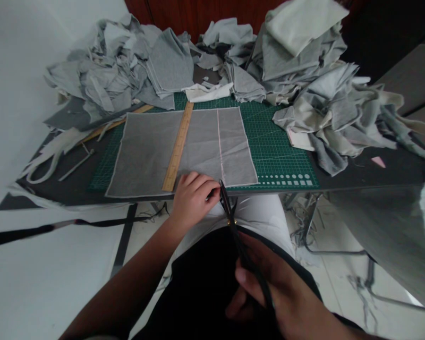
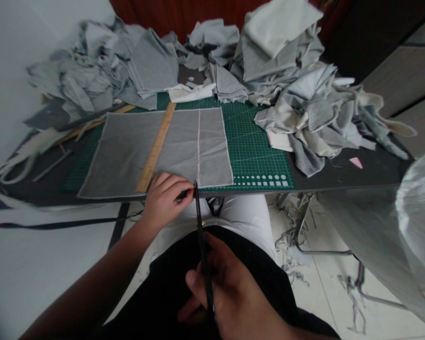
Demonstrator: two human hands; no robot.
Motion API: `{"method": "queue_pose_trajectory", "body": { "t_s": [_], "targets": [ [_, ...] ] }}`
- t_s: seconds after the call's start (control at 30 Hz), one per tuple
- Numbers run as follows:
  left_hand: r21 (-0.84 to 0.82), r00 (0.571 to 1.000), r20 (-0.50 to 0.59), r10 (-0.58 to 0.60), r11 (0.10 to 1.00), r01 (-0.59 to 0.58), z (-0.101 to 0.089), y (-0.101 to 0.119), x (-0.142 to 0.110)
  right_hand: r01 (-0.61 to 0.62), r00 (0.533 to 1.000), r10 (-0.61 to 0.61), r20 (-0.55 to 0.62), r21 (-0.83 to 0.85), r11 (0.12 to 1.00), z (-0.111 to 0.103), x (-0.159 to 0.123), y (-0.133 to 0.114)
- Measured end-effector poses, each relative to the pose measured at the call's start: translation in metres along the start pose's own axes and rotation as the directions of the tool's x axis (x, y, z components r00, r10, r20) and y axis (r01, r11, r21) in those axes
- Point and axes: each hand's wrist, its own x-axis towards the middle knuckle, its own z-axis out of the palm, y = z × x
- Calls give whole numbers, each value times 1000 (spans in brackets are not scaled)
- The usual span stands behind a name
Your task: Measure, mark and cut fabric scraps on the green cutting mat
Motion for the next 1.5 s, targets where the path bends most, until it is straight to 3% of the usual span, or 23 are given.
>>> {"method": "queue_pose_trajectory", "body": {
  "t_s": [0.33,0.77,1.03,1.5],
  "targets": [
    [-21,1000,24,1,1000,0,-1,-1,0,76,997,-76,11,-53,996,-2,7,8],
    [-10,999,42,-20,1000,20,0,-2,-1,153,988,-153,-2,107,982,-4,14,2],
    [-17,998,59,-35,999,36,-2,-1,-3,67,993,-83,87,179,982,-13,30,5],
    [-8,994,91,-54,998,55,-3,-2,-1,54,998,-65,24,311,949,-6,35,2]
  ]
}}
